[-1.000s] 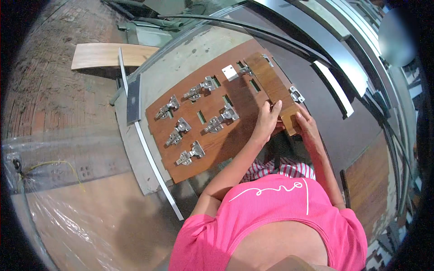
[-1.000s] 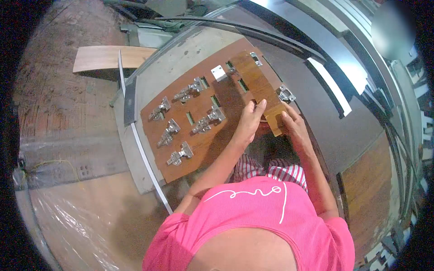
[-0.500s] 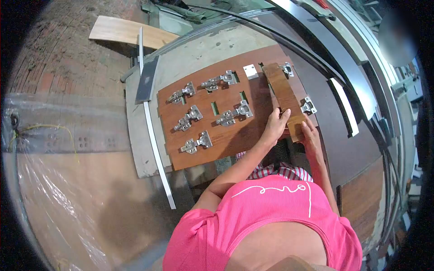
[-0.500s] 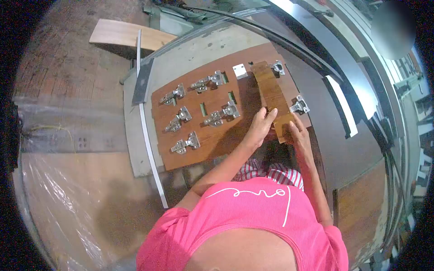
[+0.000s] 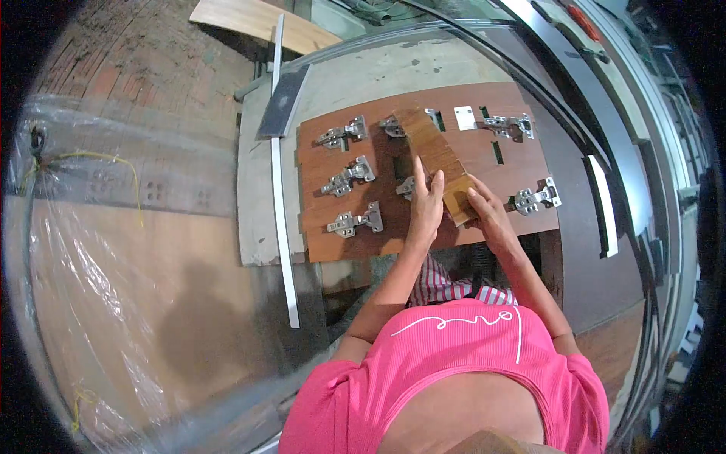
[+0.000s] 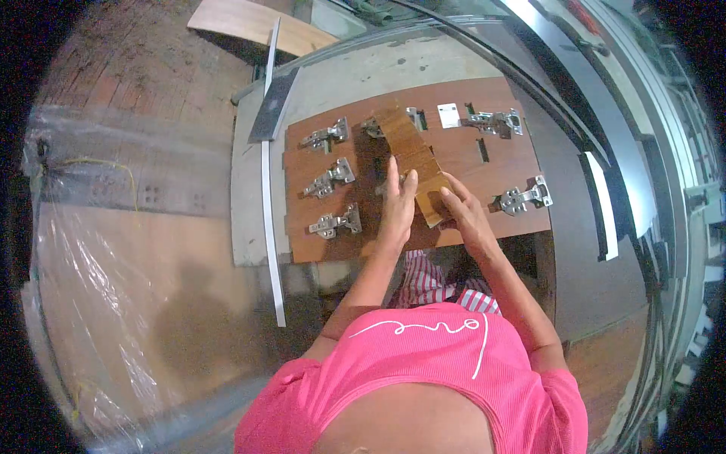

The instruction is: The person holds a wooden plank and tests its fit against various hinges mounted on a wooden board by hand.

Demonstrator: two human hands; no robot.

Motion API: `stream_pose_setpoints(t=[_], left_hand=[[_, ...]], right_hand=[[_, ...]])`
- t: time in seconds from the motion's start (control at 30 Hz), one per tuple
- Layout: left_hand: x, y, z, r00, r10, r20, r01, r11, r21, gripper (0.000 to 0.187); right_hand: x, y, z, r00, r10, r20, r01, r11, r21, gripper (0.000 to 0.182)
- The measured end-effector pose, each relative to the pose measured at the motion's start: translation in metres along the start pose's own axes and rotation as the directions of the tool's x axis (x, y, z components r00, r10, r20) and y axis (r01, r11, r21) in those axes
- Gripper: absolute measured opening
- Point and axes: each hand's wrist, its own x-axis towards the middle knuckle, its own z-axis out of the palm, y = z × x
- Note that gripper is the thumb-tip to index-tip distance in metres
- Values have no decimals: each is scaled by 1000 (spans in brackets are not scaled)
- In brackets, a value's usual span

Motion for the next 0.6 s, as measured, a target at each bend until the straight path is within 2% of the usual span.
stream_pose_setpoints(t=[0.13,0.2,0.23,0.37,0.47,0.53,0.57,0.6], left_hand=[[-5,0,-9,999,-47,-11,48,998,30,68],[-9,6,-9,998,45,-46,-42,997,68,67],[-8,4,-10,994,101,-44,-93,984,155,68],[-1,-16,-13,993,109,-38,-105,991,78,68],[1,-17,-18,996,43,-73,-38,997,67,66],[0,-9,-26,997,40,-70,-37,998,43,65],[1,-4,-30,988,108,-108,-102,993,59,66],[3,1,-36,987,108,-116,-102,993,57,66]], right_hand=[[1,-1,5,1000,30,8,-30,999,-44,56],[3,2,4,999,42,29,-40,997,-71,57],[4,3,5,999,31,22,-30,997,-71,57],[2,1,17,1000,22,-14,-22,999,-28,58],[8,8,14,997,78,-26,-80,993,-88,58],[10,1,23,996,85,-3,-85,992,-92,59],[13,-2,27,997,64,35,-60,993,-98,58],[17,-6,32,997,42,71,-34,994,-102,56]])
